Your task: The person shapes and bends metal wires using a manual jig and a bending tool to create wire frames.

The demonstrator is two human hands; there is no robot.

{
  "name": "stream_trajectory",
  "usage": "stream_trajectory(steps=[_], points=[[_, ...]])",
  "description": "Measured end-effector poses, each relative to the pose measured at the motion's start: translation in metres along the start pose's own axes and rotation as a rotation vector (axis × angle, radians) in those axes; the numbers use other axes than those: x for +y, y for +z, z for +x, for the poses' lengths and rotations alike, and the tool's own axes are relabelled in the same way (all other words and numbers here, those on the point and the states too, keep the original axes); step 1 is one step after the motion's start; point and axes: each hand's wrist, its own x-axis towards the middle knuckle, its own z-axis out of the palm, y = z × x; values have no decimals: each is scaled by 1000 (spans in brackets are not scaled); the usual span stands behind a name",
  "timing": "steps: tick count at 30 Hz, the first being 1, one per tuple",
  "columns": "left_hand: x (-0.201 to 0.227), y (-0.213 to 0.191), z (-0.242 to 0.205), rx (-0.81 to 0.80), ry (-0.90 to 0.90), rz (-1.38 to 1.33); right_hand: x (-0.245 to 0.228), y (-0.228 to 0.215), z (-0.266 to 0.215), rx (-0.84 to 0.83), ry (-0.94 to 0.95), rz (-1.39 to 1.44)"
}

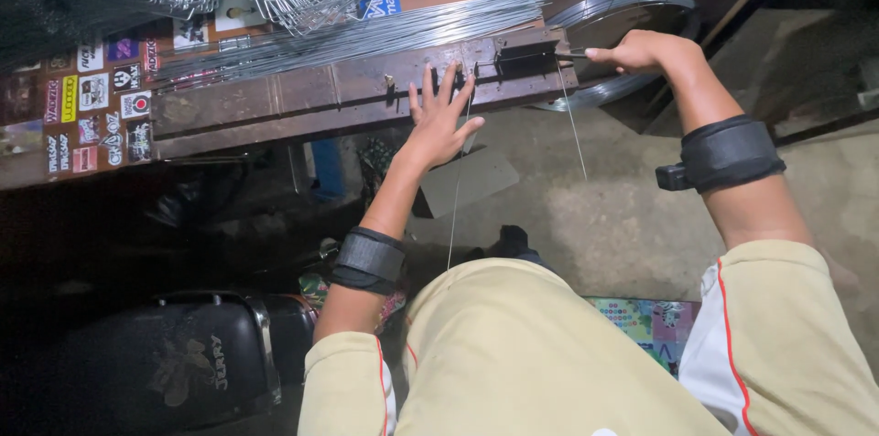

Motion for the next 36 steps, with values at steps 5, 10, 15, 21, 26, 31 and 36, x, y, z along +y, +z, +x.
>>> stream_trajectory(steps=[5, 10, 15, 21, 26, 31, 36], points=[[0, 0, -1, -10, -4, 1, 3, 6, 0, 12, -26, 31], [2, -1, 0, -8, -12, 13, 13, 19, 0, 11, -55, 83], [0, 1, 0, -5, -5, 29, 12, 25, -2, 20, 0, 51], [0, 1, 1, 8, -4, 44, -3, 29, -31, 170, -28, 3], [-1, 5, 1, 24, 4, 47, -32, 24, -79, 314, 29, -39], [-6, 7, -3, 82, 47, 21, -46, 5, -93, 497, -22, -267], [10, -4, -13, 116, 23, 47, -55, -9, -102, 503, -29, -334]])
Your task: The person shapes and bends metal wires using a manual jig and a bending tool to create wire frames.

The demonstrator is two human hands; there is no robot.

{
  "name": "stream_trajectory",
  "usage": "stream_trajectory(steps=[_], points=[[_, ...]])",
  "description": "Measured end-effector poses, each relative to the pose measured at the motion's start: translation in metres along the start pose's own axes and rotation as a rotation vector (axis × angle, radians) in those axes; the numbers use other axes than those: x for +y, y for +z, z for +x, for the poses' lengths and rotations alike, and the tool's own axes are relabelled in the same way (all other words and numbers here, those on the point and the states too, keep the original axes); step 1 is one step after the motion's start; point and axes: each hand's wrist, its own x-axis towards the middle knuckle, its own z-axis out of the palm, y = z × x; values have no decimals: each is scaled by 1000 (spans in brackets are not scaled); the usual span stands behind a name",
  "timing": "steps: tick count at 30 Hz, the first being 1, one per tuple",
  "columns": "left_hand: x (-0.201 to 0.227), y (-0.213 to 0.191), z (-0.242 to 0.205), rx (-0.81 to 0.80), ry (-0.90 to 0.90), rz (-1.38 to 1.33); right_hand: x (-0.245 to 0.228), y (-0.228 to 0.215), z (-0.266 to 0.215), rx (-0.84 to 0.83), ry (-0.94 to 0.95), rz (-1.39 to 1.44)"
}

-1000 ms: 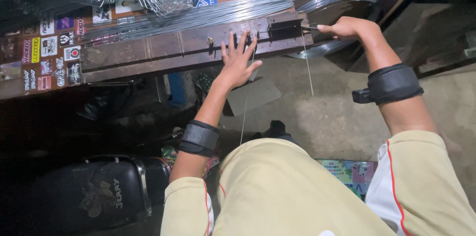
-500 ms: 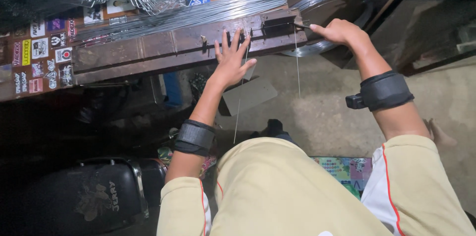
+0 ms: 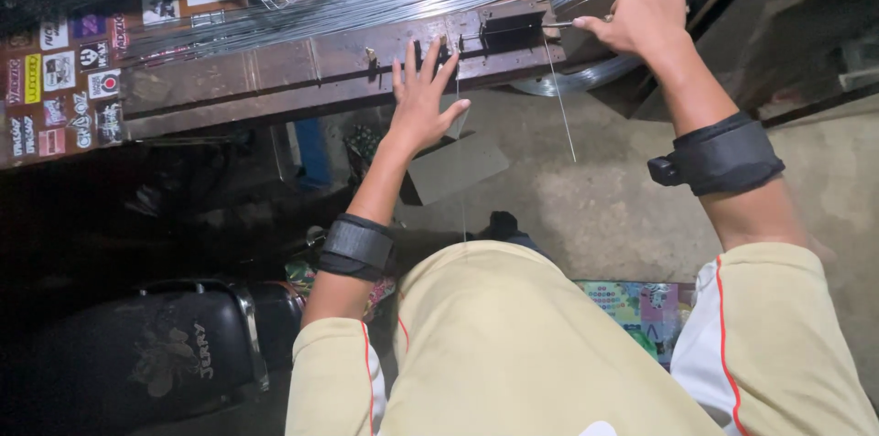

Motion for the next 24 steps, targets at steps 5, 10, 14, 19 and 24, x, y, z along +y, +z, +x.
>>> stream_trajectory(steps=[5, 10, 14, 19, 24], points=[[7, 4, -16, 98, 7, -52, 13, 24, -8, -96, -8, 269], [34, 3, -35, 365, 60, -125, -19, 33, -52, -314, -259, 561], [33, 23, -39, 365, 34, -306, -26, 60, -61, -354, -312, 782], [31, 31, -29, 323, -219, -587, -35, 64, -73, -225, -312, 776], [24, 53, -20, 96, -439, -1075, -33, 74, -77, -253, -313, 938]])
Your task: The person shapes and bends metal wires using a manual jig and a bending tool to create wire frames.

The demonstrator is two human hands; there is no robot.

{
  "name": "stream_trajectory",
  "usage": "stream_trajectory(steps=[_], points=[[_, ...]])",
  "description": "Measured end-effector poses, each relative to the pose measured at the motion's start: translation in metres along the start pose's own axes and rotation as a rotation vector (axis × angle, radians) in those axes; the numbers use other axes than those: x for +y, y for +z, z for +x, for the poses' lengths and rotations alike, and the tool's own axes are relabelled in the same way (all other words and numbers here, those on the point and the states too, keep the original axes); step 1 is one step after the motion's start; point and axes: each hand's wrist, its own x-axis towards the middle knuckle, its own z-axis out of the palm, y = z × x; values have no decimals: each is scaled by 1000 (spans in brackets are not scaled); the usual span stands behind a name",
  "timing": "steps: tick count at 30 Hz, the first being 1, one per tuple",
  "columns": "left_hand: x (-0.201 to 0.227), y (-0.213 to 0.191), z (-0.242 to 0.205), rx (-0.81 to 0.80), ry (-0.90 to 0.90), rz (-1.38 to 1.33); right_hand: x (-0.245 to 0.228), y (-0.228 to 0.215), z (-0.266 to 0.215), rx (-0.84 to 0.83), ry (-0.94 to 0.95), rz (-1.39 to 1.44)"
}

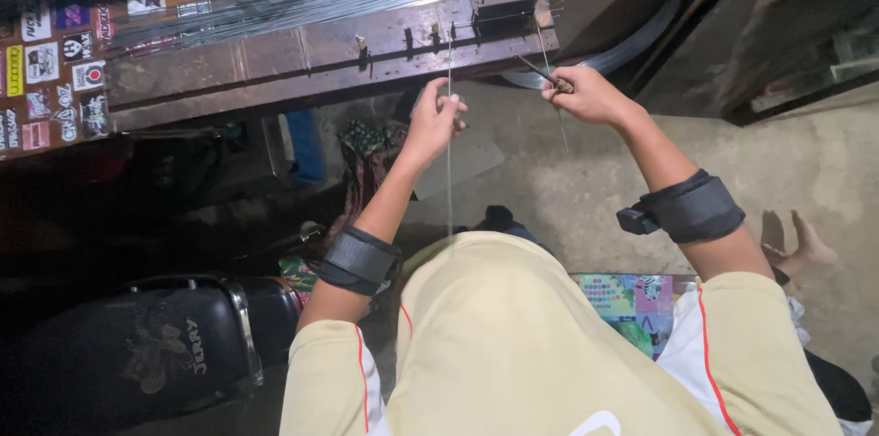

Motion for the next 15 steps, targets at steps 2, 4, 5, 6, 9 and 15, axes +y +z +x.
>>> stream_trajectory(steps=[2, 4, 5, 6, 9, 15], points=[[-1, 3, 1, -105, -139, -211, 0, 1, -3, -6, 21, 96], [-10, 6, 5, -67, -170, -329, -2, 1, -4, 2, -25, 138], [-7, 9, 7, -67, -168, -329, -1, 0, -4, 3, -26, 138], [-5, 11, 7, -11, -168, -306, -1, 1, -5, 24, -40, 182], [-13, 13, 12, 53, -146, -298, 7, 4, -4, 53, -75, 257], [-9, 13, 22, 14, 14, -351, -3, 6, -8, 109, -123, 275]])
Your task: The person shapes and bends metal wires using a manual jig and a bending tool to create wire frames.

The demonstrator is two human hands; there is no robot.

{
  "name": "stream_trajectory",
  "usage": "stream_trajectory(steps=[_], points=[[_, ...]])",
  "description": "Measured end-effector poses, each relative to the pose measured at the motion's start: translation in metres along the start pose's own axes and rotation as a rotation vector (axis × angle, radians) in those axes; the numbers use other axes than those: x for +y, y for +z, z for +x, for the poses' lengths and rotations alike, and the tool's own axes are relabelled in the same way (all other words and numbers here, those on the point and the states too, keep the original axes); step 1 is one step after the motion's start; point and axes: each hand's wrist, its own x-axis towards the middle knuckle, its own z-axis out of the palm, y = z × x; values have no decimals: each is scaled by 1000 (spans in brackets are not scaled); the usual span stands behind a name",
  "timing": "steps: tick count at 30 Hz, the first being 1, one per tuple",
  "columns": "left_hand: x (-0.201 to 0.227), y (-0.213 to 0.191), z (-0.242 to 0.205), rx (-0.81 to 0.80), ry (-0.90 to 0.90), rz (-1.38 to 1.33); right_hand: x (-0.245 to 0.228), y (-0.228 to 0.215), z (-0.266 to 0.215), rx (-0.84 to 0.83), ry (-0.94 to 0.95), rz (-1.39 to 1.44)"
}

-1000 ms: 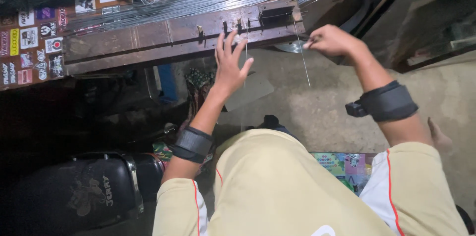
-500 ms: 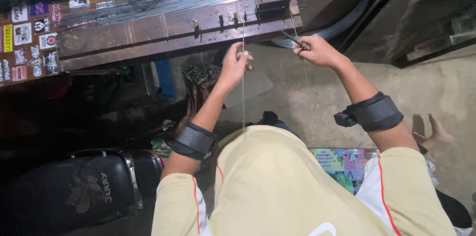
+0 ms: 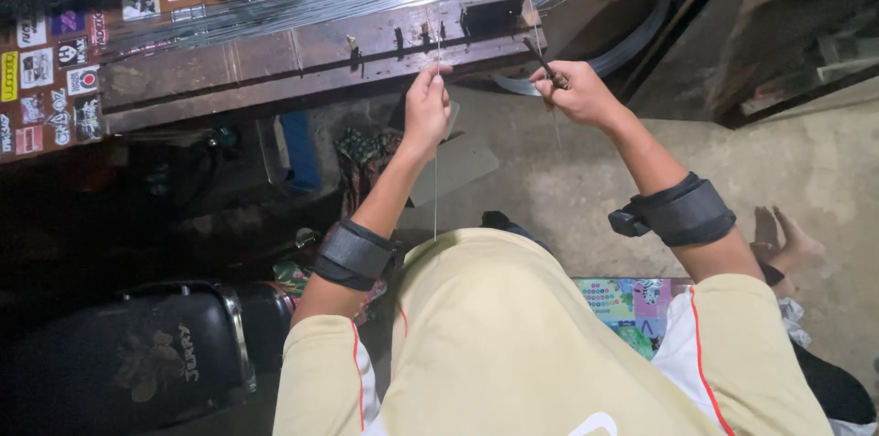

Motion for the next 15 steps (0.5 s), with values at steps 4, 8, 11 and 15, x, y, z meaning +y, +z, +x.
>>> stream_trajectory(steps=[4, 8, 11, 15], points=[[29, 10, -2, -34, 129, 16, -26, 2, -1, 79, -72, -44], [33, 4, -9, -84, 160, 11, -28, 2, 0, 143, -90, 4], [38, 0, -10, -64, 103, 62, -30, 2, 3, 175, -117, 34], [37, -7, -13, -48, 120, 122, -35, 3, 2, 176, -134, 0]])
